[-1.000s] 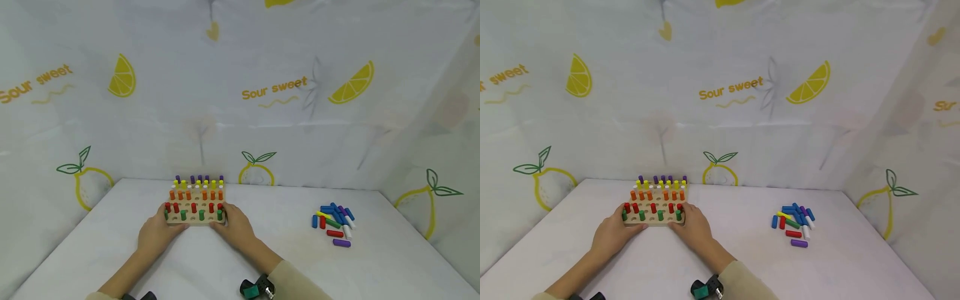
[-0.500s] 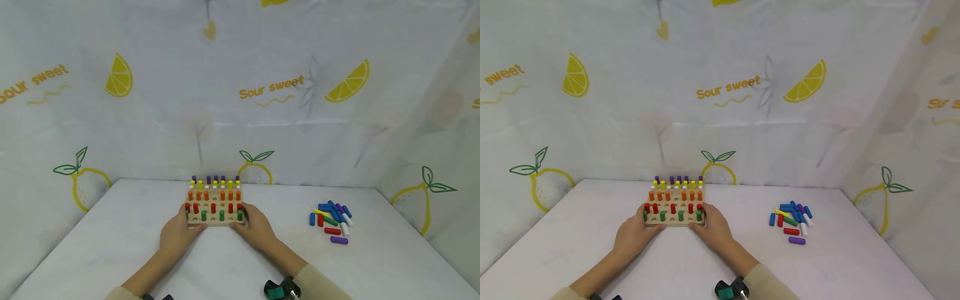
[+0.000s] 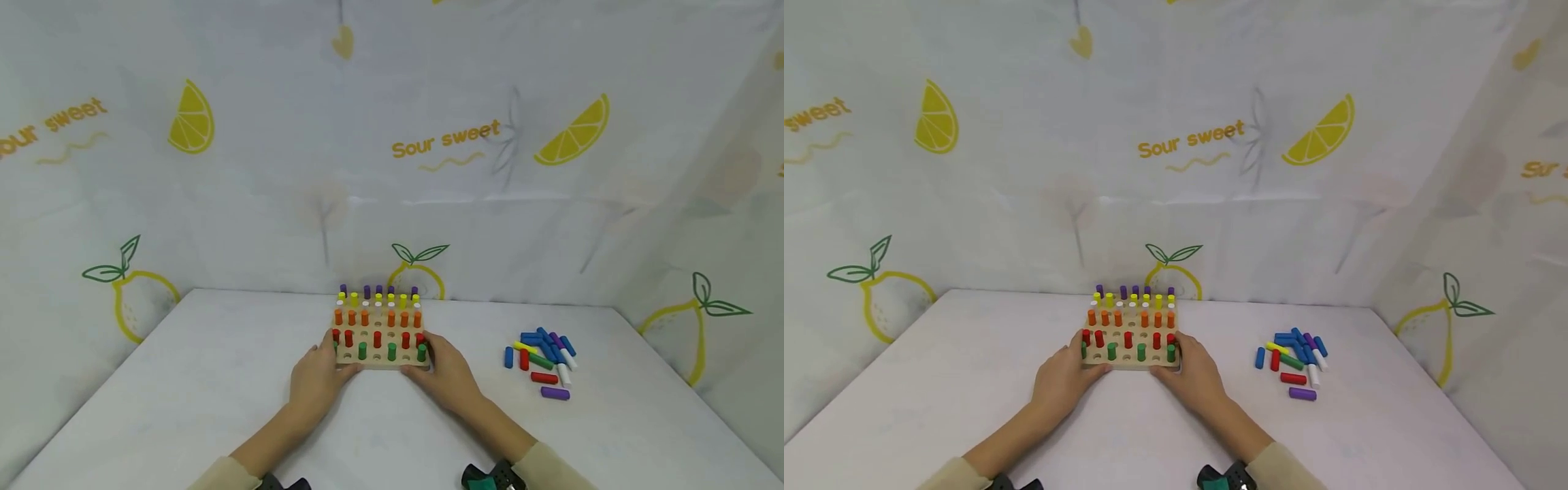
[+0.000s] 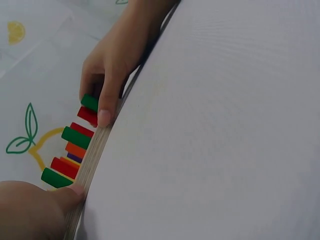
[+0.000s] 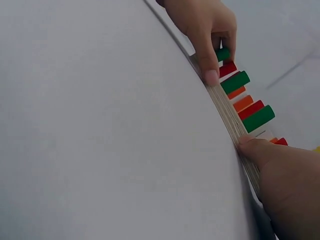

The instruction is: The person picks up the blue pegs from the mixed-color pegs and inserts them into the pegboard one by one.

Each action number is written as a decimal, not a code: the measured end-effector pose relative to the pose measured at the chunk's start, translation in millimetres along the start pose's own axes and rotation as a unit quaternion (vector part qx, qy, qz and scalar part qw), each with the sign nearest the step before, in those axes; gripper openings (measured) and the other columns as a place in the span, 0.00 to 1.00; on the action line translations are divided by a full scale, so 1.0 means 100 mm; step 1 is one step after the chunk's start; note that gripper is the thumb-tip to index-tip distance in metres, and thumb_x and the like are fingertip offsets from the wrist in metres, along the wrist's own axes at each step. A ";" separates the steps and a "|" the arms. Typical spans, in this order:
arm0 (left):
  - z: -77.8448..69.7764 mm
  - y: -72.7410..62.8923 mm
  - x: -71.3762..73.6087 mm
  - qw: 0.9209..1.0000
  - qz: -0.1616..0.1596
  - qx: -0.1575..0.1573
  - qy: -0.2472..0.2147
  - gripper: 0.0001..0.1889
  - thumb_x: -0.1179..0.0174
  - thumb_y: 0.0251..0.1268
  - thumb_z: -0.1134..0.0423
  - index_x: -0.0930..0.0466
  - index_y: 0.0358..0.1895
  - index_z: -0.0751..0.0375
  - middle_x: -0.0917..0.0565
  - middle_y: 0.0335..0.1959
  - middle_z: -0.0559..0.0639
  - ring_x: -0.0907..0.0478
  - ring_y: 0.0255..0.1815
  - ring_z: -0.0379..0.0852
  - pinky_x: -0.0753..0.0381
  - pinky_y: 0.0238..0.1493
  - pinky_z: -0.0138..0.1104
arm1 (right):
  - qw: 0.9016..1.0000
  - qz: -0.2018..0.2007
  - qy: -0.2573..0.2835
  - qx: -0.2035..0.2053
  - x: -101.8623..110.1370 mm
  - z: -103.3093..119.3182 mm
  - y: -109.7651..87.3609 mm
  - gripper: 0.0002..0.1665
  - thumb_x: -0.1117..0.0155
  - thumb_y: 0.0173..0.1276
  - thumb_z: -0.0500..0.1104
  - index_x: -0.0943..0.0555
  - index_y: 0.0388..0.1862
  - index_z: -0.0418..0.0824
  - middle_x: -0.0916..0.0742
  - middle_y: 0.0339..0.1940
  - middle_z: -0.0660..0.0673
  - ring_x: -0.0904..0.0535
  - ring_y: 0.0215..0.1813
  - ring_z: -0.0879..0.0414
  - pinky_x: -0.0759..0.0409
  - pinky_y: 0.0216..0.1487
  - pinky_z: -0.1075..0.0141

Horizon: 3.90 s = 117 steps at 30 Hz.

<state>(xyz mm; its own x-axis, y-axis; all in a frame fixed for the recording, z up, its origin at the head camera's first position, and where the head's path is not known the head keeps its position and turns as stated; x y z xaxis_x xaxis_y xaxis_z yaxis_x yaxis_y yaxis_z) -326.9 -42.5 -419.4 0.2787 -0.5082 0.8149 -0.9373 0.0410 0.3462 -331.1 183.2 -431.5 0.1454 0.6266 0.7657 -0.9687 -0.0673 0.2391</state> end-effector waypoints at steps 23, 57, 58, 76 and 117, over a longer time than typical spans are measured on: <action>-0.61 0.08 -0.33 0.996 0.017 -0.080 -0.020 0.38 0.24 0.54 0.49 0.23 0.65 0.68 0.11 0.35 0.60 0.19 0.28 0.42 0.18 0.30 0.35 | 0.997 -0.010 -0.034 -0.074 0.49 -0.62 -0.12 0.56 0.23 0.57 0.63 0.34 0.75 0.35 0.23 0.72 0.35 0.25 0.71 0.39 0.24 0.70 0.42; -0.33 0.26 -0.44 0.990 0.104 -0.084 -0.035 0.35 0.27 0.54 0.41 0.17 0.62 0.56 0.16 0.61 0.63 0.19 0.63 0.64 0.20 0.64 0.56 | 0.989 -0.139 0.011 0.049 1.40 -0.42 -0.13 0.23 0.32 0.72 0.50 0.19 0.59 0.39 0.11 0.55 0.41 0.13 0.54 0.45 0.12 0.52 0.48; -0.33 0.25 -0.44 0.990 0.106 -0.085 -0.033 0.35 0.27 0.54 0.41 0.18 0.62 0.57 0.16 0.61 0.63 0.19 0.63 0.64 0.20 0.64 0.56 | 0.988 -0.146 0.008 0.055 1.46 -0.41 -0.14 0.22 0.32 0.71 0.49 0.19 0.59 0.39 0.11 0.55 0.40 0.13 0.53 0.44 0.12 0.52 0.47; -0.38 0.21 -0.42 0.990 0.084 -0.110 -0.015 0.33 0.28 0.57 0.42 0.18 0.62 0.58 0.16 0.61 0.63 0.18 0.62 0.65 0.21 0.65 0.56 | 0.977 -0.207 -0.054 0.025 2.16 -0.80 -0.16 0.25 0.37 0.75 0.50 0.22 0.65 0.40 0.16 0.61 0.36 0.18 0.58 0.39 0.13 0.55 0.54; -0.42 0.26 -0.45 0.989 0.084 -0.122 -0.001 0.34 0.29 0.59 0.42 0.19 0.64 0.59 0.15 0.61 0.59 0.19 0.65 0.58 0.24 0.70 0.54 | 0.968 -0.161 -0.085 -0.172 1.97 -2.11 -0.27 0.26 0.39 0.76 0.47 0.25 0.67 0.35 0.15 0.53 0.31 0.20 0.51 0.41 0.28 0.37 0.78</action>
<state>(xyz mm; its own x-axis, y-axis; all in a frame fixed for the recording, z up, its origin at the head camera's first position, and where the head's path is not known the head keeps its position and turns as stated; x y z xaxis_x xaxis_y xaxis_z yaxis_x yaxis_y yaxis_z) -354.6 17.7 -427.7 0.1232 -0.4778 0.8698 -0.8921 0.3306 0.3080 -319.1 472.2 -413.3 0.4536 0.4331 0.7789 -0.8732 0.3907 0.2912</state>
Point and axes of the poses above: each hand's wrist, its own y-axis towards the middle knuckle, its own x-axis out of the back of the hand, z = x × y, the point moved 10 cm from there along y, towards the middle knuckle
